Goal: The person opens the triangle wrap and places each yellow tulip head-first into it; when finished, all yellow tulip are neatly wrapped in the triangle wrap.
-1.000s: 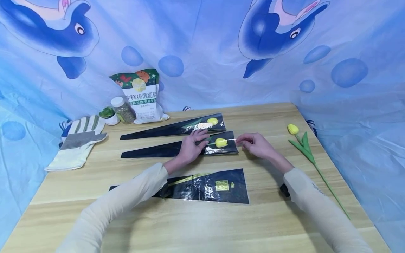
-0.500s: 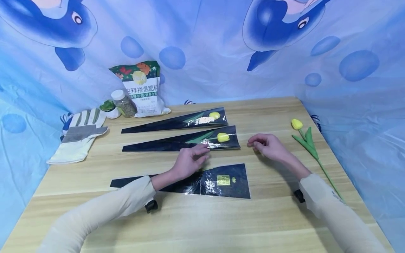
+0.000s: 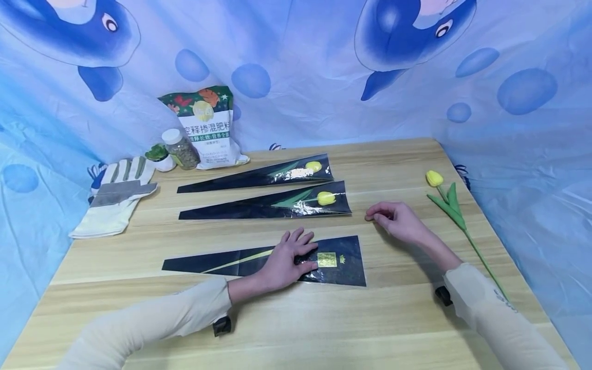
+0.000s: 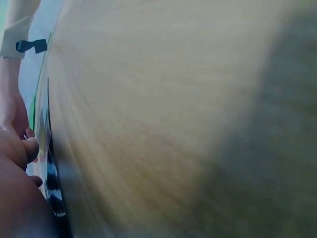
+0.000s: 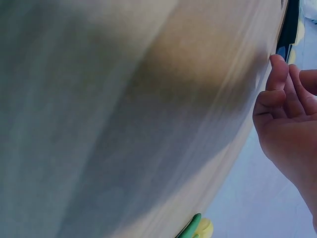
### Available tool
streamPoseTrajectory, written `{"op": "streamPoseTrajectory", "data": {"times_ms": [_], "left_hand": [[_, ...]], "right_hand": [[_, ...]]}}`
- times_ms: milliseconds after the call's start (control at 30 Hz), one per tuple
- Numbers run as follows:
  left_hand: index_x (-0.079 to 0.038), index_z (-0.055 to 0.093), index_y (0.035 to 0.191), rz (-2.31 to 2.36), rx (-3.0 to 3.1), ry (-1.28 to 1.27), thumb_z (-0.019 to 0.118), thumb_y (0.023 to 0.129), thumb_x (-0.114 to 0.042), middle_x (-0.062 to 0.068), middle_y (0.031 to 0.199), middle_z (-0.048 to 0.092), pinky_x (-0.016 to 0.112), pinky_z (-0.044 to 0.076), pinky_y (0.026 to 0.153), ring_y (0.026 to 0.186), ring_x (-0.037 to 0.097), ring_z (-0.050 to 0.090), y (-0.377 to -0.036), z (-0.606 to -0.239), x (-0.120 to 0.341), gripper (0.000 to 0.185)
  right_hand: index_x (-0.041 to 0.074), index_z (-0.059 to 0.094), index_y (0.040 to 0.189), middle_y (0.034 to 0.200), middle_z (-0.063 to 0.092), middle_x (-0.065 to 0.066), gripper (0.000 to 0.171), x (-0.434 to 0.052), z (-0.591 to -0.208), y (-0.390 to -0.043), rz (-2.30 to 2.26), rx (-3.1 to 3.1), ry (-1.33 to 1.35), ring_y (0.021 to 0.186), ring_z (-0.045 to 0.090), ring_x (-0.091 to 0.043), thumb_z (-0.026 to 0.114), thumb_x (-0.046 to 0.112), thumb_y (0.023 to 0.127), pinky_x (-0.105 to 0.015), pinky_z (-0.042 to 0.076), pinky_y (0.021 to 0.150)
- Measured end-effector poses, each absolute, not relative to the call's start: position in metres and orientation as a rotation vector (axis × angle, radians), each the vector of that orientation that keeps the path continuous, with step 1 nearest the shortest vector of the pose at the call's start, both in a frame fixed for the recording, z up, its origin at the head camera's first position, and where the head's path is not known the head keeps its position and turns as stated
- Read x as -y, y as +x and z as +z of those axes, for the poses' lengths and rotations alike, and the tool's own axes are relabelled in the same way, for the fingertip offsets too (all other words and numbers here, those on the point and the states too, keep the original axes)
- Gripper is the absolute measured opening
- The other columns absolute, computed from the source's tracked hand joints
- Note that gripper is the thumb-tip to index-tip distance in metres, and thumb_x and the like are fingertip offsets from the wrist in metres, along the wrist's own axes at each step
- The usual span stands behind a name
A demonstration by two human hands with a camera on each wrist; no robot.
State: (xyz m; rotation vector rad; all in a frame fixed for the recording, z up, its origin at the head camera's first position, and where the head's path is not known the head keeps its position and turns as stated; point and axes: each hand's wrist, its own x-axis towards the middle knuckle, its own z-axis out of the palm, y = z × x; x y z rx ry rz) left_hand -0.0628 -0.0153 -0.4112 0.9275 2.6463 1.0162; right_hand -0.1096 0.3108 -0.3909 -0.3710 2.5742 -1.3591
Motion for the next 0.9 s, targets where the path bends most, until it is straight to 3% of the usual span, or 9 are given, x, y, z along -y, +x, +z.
{"op": "streamPoseTrajectory", "data": {"times_ms": [333, 533, 800, 900], "left_hand": [[-0.005, 0.067, 0.129, 0.969, -2.773, 0.936, 0.074, 0.091, -0.026, 0.012, 0.145, 0.053, 0.052, 0.017, 0.119, 0.143, 0.034, 0.034, -0.068, -0.42, 0.011, 0.045], [-0.006, 0.066, 0.129, 0.954, -2.796, 0.909, 0.073, 0.092, -0.027, 0.008, 0.144, 0.053, 0.051, 0.016, 0.119, 0.144, 0.033, 0.033, -0.069, -0.42, 0.008, 0.044], [-0.006, 0.068, 0.126, 0.903, -2.846, 0.932, 0.071, 0.093, -0.025, 0.007, 0.141, 0.056, 0.053, 0.02, 0.118, 0.141, 0.036, 0.037, -0.069, -0.42, 0.004, 0.038], [-0.006, 0.068, 0.126, 0.946, -2.838, 0.923, 0.071, 0.093, -0.024, 0.007, 0.14, 0.056, 0.053, 0.019, 0.118, 0.141, 0.036, 0.037, -0.068, -0.419, 0.004, 0.037]], "right_hand": [[-0.001, 0.068, 0.116, 0.11, 0.07, -0.016, 0.021, -0.31, -0.39, -0.103, -1.345, -2.565, -0.327, 0.094, 0.067, -0.024, 0.053, -0.001, 0.1, -0.028, 0.056, 0.069], [-0.002, 0.067, 0.117, 0.111, 0.07, -0.016, 0.022, -0.311, -0.391, -0.1, -1.337, -2.571, -0.308, 0.095, 0.067, -0.024, 0.053, -0.001, 0.101, -0.028, 0.055, 0.067], [-0.005, 0.064, 0.119, 0.112, 0.069, -0.018, 0.024, -0.313, -0.394, -0.098, -1.348, -2.564, -0.324, 0.096, 0.067, -0.023, 0.053, -0.003, 0.099, -0.025, 0.056, 0.077], [-0.004, 0.065, 0.119, 0.111, 0.069, -0.017, 0.024, -0.313, -0.394, -0.097, -1.344, -2.568, -0.336, 0.095, 0.067, -0.023, 0.054, -0.003, 0.098, -0.025, 0.056, 0.076]]}}
